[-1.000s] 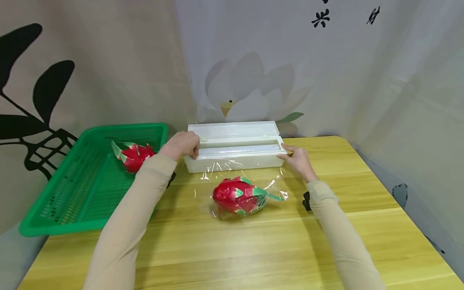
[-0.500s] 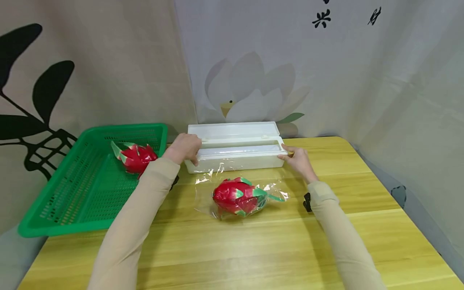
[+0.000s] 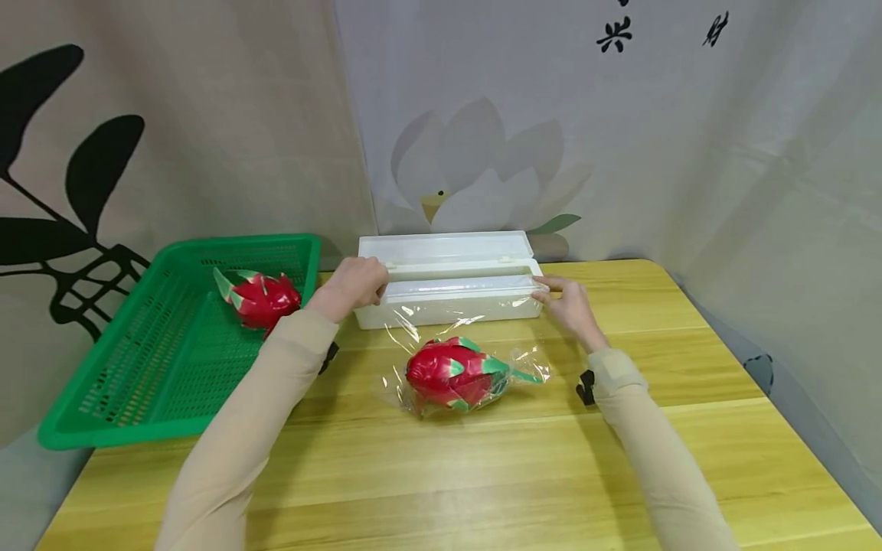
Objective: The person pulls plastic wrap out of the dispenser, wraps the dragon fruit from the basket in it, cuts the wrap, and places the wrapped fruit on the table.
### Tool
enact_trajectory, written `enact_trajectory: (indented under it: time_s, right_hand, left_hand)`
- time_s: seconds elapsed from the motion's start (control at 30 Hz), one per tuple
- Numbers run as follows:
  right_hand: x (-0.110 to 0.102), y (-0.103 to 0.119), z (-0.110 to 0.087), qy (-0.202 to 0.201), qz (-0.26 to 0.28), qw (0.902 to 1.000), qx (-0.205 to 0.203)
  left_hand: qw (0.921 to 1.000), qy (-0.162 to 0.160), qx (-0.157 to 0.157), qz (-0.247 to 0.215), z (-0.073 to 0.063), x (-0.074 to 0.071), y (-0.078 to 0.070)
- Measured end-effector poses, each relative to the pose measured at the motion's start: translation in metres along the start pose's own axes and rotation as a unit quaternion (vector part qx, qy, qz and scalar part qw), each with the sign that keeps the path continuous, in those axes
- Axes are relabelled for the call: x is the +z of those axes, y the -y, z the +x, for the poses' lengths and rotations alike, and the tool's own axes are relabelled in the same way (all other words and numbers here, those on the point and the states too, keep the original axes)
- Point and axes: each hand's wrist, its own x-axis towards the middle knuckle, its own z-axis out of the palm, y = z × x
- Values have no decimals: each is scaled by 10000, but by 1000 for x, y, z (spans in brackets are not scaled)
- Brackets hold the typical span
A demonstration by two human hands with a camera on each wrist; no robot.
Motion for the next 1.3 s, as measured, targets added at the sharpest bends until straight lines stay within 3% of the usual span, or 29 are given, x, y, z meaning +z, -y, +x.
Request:
enact_trajectory:
  time_s: [0.23,0.4,0.7,0.9,1.1,1.3]
  right_hand:
    - [-3,7,-7,-356,78,9977,-565]
    - [-11,17,-15,-278,145,9963,-796]
    - [-28,31,-33,2,244,9950,-965]
    - [-36,37,-45,144,208,9939,-1072]
    - [-41,43,-61,215,16,9894,-1439]
    - [-46,46,-78,595,58,9852,-1605]
  left_hand:
    - [9982,-20,-191,-573,-11,-8,-5]
    - [9950,-48,-310,-944,-22,-14,-9]
    - [9901,-437,236,-1309,-45,-19,-14]
    - [9877,-307,368,-1488,-57,-24,-22]
    - [9842,-305,533,-1663,-68,-21,-30]
    - [9820,-473,784,-1654,-80,-16,-40]
